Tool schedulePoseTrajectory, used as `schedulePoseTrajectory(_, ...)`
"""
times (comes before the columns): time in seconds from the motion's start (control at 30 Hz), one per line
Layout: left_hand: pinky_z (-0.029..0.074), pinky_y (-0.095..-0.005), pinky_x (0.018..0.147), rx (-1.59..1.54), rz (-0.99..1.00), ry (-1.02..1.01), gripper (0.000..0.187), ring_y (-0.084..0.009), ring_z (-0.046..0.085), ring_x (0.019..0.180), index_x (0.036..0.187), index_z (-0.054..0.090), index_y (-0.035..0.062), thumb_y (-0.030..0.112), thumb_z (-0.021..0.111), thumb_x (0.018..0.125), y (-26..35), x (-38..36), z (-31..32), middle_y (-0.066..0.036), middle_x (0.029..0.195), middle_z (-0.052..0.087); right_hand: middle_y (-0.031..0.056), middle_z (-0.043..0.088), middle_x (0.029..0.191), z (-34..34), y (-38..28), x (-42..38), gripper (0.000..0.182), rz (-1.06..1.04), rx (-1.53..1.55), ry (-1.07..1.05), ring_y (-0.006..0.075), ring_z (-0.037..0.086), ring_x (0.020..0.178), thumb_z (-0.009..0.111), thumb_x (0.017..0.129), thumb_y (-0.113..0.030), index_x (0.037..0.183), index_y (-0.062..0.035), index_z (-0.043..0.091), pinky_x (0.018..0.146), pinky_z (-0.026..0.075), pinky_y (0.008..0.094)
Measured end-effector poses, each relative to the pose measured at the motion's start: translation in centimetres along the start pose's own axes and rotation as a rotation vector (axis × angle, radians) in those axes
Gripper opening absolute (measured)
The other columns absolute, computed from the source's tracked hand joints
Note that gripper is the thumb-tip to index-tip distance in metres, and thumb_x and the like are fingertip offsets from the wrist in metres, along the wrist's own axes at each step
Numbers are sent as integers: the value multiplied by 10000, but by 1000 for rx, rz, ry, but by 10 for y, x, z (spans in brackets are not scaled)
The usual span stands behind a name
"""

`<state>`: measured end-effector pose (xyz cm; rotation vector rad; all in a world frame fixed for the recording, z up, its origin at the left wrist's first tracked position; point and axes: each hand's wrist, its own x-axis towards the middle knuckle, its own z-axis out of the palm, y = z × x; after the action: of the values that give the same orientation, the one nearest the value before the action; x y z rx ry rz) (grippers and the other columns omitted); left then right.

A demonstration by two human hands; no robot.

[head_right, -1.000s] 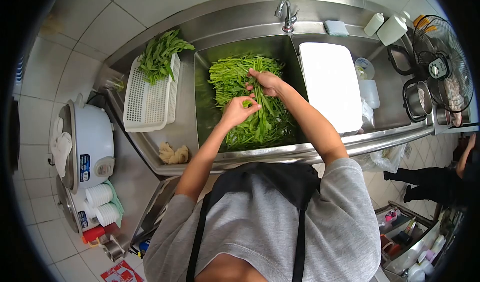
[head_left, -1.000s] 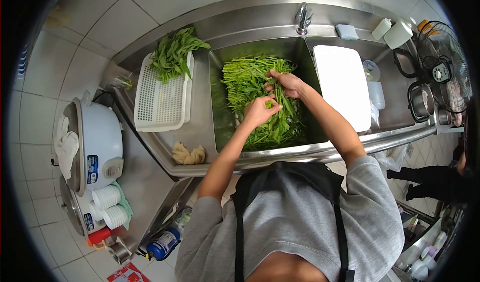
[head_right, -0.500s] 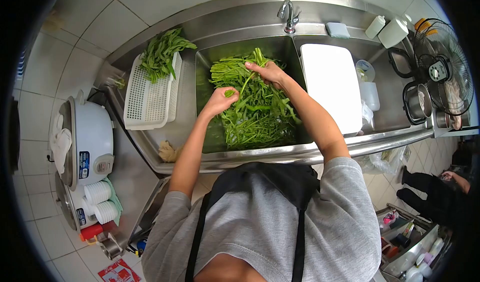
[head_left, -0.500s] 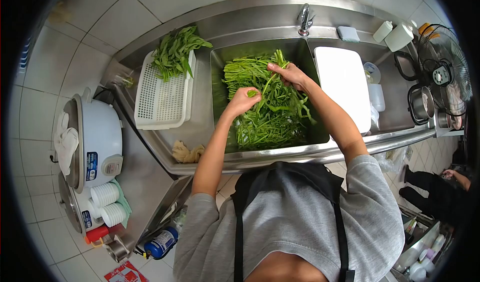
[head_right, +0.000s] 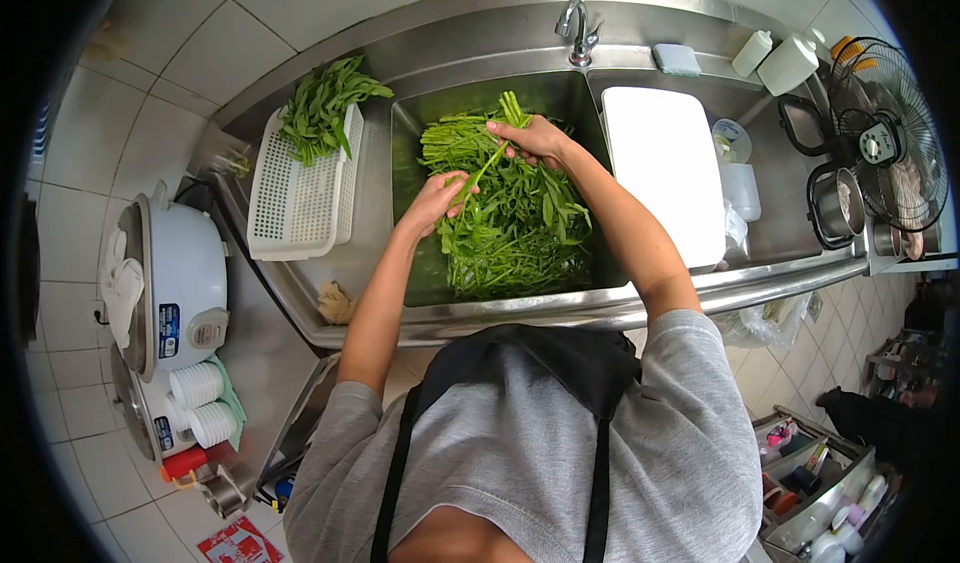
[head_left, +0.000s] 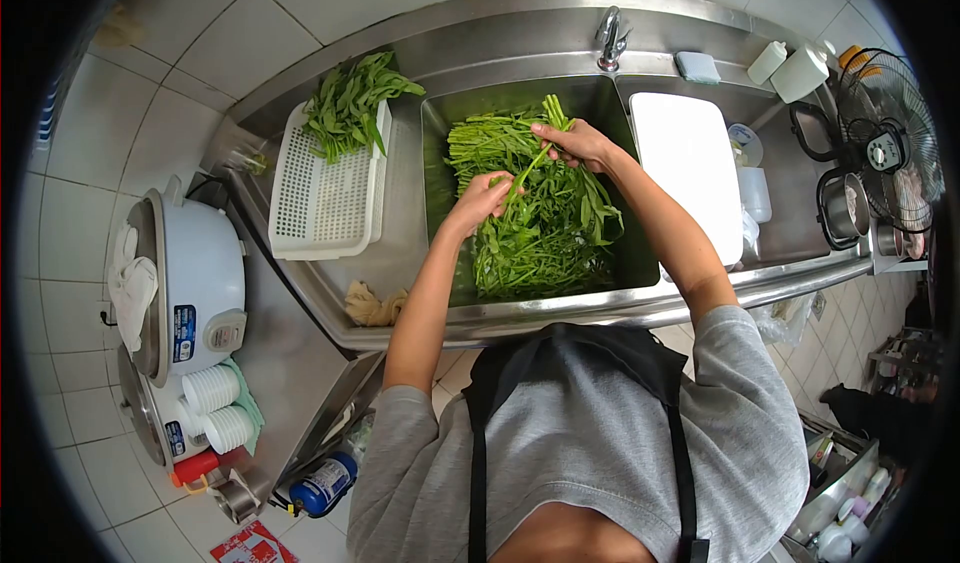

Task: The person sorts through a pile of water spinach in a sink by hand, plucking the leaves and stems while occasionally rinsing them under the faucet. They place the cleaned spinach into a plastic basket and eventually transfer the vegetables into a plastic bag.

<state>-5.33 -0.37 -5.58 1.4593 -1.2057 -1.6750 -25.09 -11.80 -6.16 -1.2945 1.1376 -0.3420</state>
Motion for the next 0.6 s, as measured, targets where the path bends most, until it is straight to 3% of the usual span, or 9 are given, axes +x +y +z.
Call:
schedulePoseTrajectory(0.1,302,-219,466,-28,-53,126,264,-61,347,477,1067,478,-5,171,446,873,-6,6,-3,19,598,444,5,508,531,2,2,1,492,-36,45,-12,63,374,383,631,713,-538,686,-48,587,328,241,212)
schedulePoseTrajectory(0.2,316,-252,488,-197,-145,482,212,-83,313,489,919,544,12,177,426,854,-21,14,0,40,551,336,-3,504,560,9,-11,-13,419,-58,92,17,58,345,395,637,757,-463,708,-51,576,364,259,211)
schedulePoseTrajectory(0.23,336,-255,525,-285,-120,489,209,-97,346,515,867,537,22,184,406,856,-30,14,-6,20,583,392,-5,506,561,7,-6,-7,427,-32,78,42,58,347,394,637,753,-469,708,-49,575,362,259,211)
schedulePoseTrajectory(0.33,345,-248,560,-166,-146,488,205,-97,372,534,859,519,8,184,413,860,-24,-3,-12,7,613,430,-8,518,563,4,-17,-21,454,-27,59,58,59,353,393,643,734,-496,708,-48,578,352,264,212)
schedulePoseTrajectory(0.37,352,-260,580,-144,3,540,211,-91,394,553,873,518,-2,178,409,868,-44,6,-22,3,627,454,-9,524,564,6,-22,-29,464,-35,57,47,60,355,392,646,726,-506,708,-48,580,348,265,212)
schedulePoseTrajectory(0.47,378,-233,623,-80,194,492,217,-106,429,597,808,531,40,199,402,882,-40,5,-33,0,657,477,-7,540,565,9,-15,-24,482,-12,3,-20,62,363,389,653,705,-529,716,-51,588,338,267,210)
schedulePoseTrajectory(0.5,386,-231,621,-100,149,432,246,-100,465,637,821,565,24,243,472,882,-31,4,-32,-11,726,538,-3,547,564,13,-23,-32,471,13,-18,-53,63,367,387,663,699,-519,735,-54,595,334,263,206)
schedulePoseTrajectory(0.6,421,-278,663,317,428,213,331,-137,508,654,924,589,-15,305,544,856,-3,2,-1,-65,798,606,12,549,572,24,-26,-31,454,15,19,-120,58,355,387,655,730,-478,759,-29,595,337,256,207)
